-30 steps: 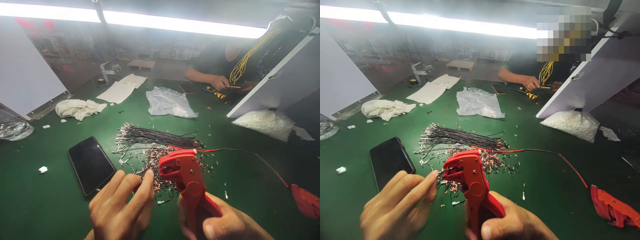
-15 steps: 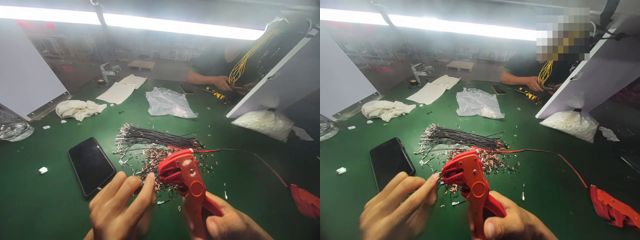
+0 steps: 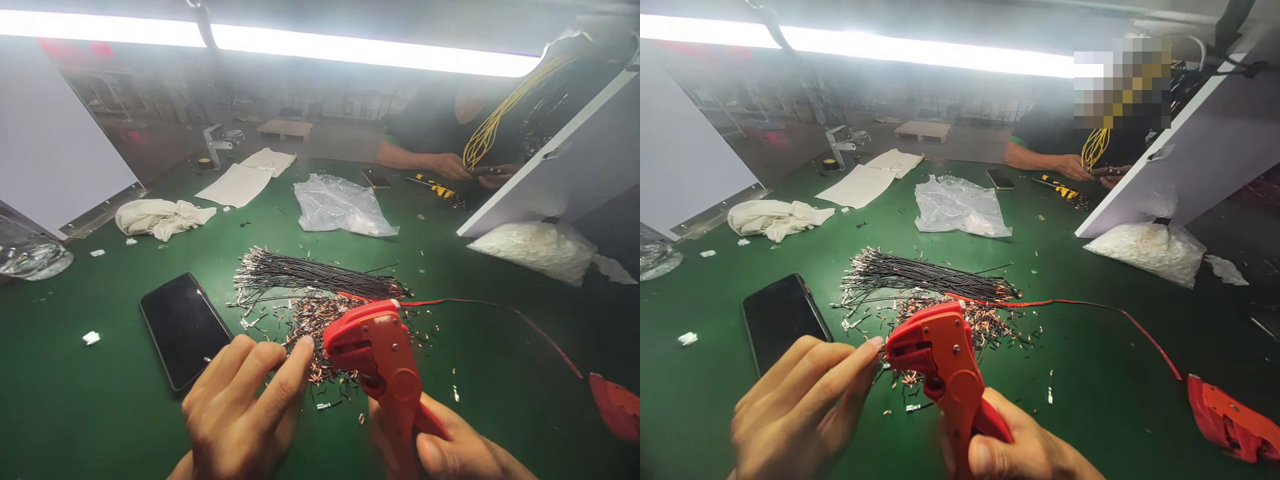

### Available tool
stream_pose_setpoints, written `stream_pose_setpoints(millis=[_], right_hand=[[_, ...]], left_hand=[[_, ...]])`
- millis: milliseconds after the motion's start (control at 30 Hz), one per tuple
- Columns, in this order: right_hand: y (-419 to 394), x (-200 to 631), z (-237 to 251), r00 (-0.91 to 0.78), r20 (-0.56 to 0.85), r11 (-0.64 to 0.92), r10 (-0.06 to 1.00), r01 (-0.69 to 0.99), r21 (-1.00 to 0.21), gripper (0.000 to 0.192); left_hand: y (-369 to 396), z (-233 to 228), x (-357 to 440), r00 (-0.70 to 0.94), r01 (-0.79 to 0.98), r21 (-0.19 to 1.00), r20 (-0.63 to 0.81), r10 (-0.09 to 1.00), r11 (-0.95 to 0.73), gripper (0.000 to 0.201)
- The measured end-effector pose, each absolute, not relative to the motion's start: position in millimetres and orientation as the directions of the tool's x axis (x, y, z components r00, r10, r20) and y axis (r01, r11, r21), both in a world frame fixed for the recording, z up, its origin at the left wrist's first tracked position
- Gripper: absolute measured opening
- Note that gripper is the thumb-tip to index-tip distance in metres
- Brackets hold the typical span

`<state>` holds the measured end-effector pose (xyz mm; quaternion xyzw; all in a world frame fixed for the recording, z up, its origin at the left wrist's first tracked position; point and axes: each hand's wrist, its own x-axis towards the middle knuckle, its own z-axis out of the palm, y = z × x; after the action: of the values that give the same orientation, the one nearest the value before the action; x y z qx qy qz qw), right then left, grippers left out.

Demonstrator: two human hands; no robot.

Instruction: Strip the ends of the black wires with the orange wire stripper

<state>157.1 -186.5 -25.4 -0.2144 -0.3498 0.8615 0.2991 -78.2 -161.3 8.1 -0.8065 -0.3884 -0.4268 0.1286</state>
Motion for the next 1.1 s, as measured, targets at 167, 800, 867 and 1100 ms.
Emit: stream_pose_setpoints(millis=[167,800,867,1100], right_hand=[[-188,165,-28,-0.725,-0.204,-0.555,0.657,-0.282,-0.783,0.049],[-184,161,-17,-0.688,-0.174,-0.473,0.705,-0.274,-0.837,0.056],[-185,162,-21,-0.683,-0.187,-0.472,0.706,-0.257,-0.843,0.055],[-188,163,-46,-0.653,-0.197,-0.441,0.731,-0.232,-0.867,0.061]], left_hand=[[-159,10,-79,0.351,0.745,0.091,0.788,0.505,-0.661,0.025],[-155,12,-75,0.346,0.745,0.098,0.788,0.509,-0.660,0.015],[-155,11,-76,0.349,0.747,0.099,0.784,0.513,-0.658,0.016],[-153,5,-81,0.374,0.749,0.087,0.762,0.528,-0.656,0.022]])
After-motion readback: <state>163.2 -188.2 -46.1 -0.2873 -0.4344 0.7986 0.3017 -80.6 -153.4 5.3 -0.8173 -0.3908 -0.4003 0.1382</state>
